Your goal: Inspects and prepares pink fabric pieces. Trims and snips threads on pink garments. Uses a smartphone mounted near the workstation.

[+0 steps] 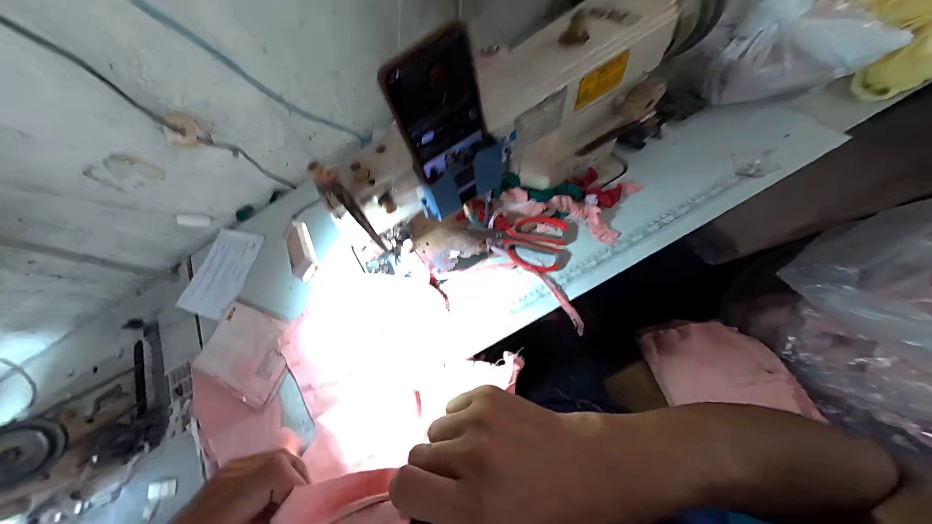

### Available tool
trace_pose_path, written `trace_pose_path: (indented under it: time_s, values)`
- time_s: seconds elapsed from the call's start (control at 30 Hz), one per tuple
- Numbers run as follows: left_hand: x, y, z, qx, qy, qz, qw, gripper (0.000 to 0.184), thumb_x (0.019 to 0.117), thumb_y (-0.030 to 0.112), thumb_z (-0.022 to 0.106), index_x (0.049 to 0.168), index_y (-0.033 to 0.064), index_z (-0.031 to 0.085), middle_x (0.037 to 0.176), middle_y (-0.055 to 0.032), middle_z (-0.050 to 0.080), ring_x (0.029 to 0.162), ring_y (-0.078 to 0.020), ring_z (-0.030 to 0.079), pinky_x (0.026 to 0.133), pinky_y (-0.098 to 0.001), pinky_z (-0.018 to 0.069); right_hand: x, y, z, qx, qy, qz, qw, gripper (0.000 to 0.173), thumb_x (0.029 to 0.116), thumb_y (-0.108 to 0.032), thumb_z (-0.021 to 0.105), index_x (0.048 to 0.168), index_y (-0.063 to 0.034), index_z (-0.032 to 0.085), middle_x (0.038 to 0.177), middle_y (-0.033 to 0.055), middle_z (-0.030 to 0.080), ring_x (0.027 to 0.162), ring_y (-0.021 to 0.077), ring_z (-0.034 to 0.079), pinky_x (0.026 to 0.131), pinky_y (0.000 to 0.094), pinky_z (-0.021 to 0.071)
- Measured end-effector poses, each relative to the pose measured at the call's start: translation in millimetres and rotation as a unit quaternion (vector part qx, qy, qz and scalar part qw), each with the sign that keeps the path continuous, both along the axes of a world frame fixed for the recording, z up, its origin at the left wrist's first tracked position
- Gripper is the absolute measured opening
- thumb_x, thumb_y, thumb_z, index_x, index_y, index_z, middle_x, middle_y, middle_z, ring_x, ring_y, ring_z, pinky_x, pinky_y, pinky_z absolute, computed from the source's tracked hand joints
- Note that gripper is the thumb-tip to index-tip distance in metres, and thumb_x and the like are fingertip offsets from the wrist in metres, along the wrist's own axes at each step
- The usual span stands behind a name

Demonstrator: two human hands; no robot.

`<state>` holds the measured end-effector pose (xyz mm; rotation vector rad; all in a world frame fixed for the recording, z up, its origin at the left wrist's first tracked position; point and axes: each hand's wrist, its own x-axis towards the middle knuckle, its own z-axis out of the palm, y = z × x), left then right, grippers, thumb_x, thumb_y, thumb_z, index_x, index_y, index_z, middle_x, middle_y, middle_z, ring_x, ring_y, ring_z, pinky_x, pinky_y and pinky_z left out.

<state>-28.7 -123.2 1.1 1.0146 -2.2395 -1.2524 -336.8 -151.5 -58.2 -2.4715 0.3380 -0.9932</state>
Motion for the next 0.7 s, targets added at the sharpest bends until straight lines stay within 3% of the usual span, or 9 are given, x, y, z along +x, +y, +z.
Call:
trace_pose_path:
  time_s: [0.07, 0.17, 0.27, 0.33, 0.4, 0.43, 0.5, 0.6, 0.7]
  values:
    - [-5, 11, 33, -0.056, -0.145, -0.014, 0.988, 0.036, 0.0923, 0.038, 0.076, 0.102, 0.0069, 0.060, 0.086, -0.0092, 0.064, 0.082, -0.0153, 0.062, 0.075, -0.0306, 0.0504, -12, 14, 7, 0.054, 0.019, 0.037, 0.998, 0.014, 0.1043, -0.022, 0.054, 0.098, -0.0119, 0.062, 0.064, 0.0008, 0.053, 0.050, 0.0172, 0.050, 0.044, 0.0315, 0.0371]
    - [-10, 19, 58, -0.181, -0.334, 0.020, 0.925, 0.032, 0.0998, 0.037, 0.061, 0.116, 0.0103, 0.065, 0.099, -0.0146, 0.067, 0.092, -0.0288, 0.062, 0.080, -0.0459, 0.0473, -16, 21, 0, 0.116, 0.026, -0.009, 0.993, 0.014, 0.1020, -0.026, 0.058, 0.100, -0.0147, 0.066, 0.071, -0.0003, 0.061, 0.058, 0.0158, 0.059, 0.047, 0.0321, 0.0450]
    - [-15, -12, 24, -0.329, -0.457, 0.173, 0.808, 0.039, 0.1021, 0.040, 0.053, 0.128, 0.0135, 0.065, 0.121, -0.0227, 0.062, 0.111, -0.0485, 0.057, 0.090, -0.0688, 0.0401, 1, -8, -53, 0.103, 0.048, -0.184, 0.976, 0.017, 0.0983, -0.023, 0.061, 0.100, -0.0102, 0.072, 0.071, 0.0020, 0.066, 0.058, 0.0171, 0.064, 0.048, 0.0362, 0.0511]
    - [-40, -46, -13, -0.303, -0.459, 0.249, 0.797, 0.045, 0.1008, 0.028, 0.058, 0.139, 0.0059, 0.058, 0.139, -0.0304, 0.051, 0.128, -0.0570, 0.046, 0.101, -0.0750, 0.0337, 10, -29, -100, 0.123, 0.114, -0.281, 0.945, 0.020, 0.0959, -0.023, 0.065, 0.107, -0.0067, 0.071, 0.073, 0.0073, 0.065, 0.058, 0.0248, 0.065, 0.049, 0.0436, 0.0513]
    - [-68, -59, -62, -0.237, -0.393, 0.308, 0.833, 0.040, 0.0989, 0.023, 0.062, 0.133, 0.0032, 0.062, 0.129, -0.0214, 0.061, 0.119, -0.0393, 0.060, 0.097, -0.0587, 0.0499, 15, -43, -128, 0.158, 0.158, -0.335, 0.915, 0.023, 0.0934, -0.021, 0.068, 0.110, -0.0060, 0.069, 0.076, 0.0098, 0.067, 0.062, 0.0293, 0.066, 0.052, 0.0486, 0.0525]
    - [-83, -58, -86, -0.199, -0.328, 0.337, 0.860, 0.032, 0.1006, 0.027, 0.062, 0.125, 0.0054, 0.066, 0.114, -0.0132, 0.068, 0.101, -0.0265, 0.068, 0.085, -0.0478, 0.0581, 16, -46, -134, 0.170, 0.161, -0.347, 0.908, 0.022, 0.0933, -0.022, 0.068, 0.109, -0.0062, 0.068, 0.074, 0.0096, 0.066, 0.062, 0.0295, 0.066, 0.052, 0.0494, 0.0524]
    - [-111, -47, -130, -0.107, -0.213, 0.398, 0.886, 0.027, 0.1018, 0.037, 0.062, 0.104, 0.0124, 0.072, 0.081, 0.0000, 0.071, 0.067, -0.0118, 0.068, 0.061, -0.0370, 0.0593, 14, -43, -135, 0.188, 0.153, -0.354, 0.903, 0.022, 0.0945, -0.024, 0.067, 0.108, -0.0070, 0.069, 0.076, 0.0091, 0.067, 0.063, 0.0282, 0.067, 0.052, 0.0485, 0.0523]
    - [-131, -39, -164, -0.020, -0.170, 0.472, 0.865, 0.037, 0.1028, 0.047, 0.058, 0.091, 0.0133, 0.070, 0.066, 0.0010, 0.065, 0.055, -0.0134, 0.062, 0.053, -0.0404, 0.0542, 7, -42, -130, 0.202, 0.153, -0.346, 0.903, 0.024, 0.0958, -0.025, 0.067, 0.112, -0.0078, 0.071, 0.098, 0.0096, 0.068, 0.074, 0.0252, 0.067, 0.057, 0.0456, 0.0544]
    - [-132, -36, -169, -0.028, -0.153, 0.478, 0.865, 0.028, 0.1005, 0.042, 0.064, 0.096, 0.0154, 0.071, 0.073, 0.0000, 0.067, 0.059, -0.0153, 0.062, 0.054, -0.0419, 0.0525, 7, -46, -125, 0.167, 0.170, -0.327, 0.914, 0.026, 0.0919, -0.022, 0.073, 0.113, -0.0075, 0.072, 0.104, 0.0112, 0.066, 0.072, 0.0251, 0.067, 0.053, 0.0443, 0.0532]
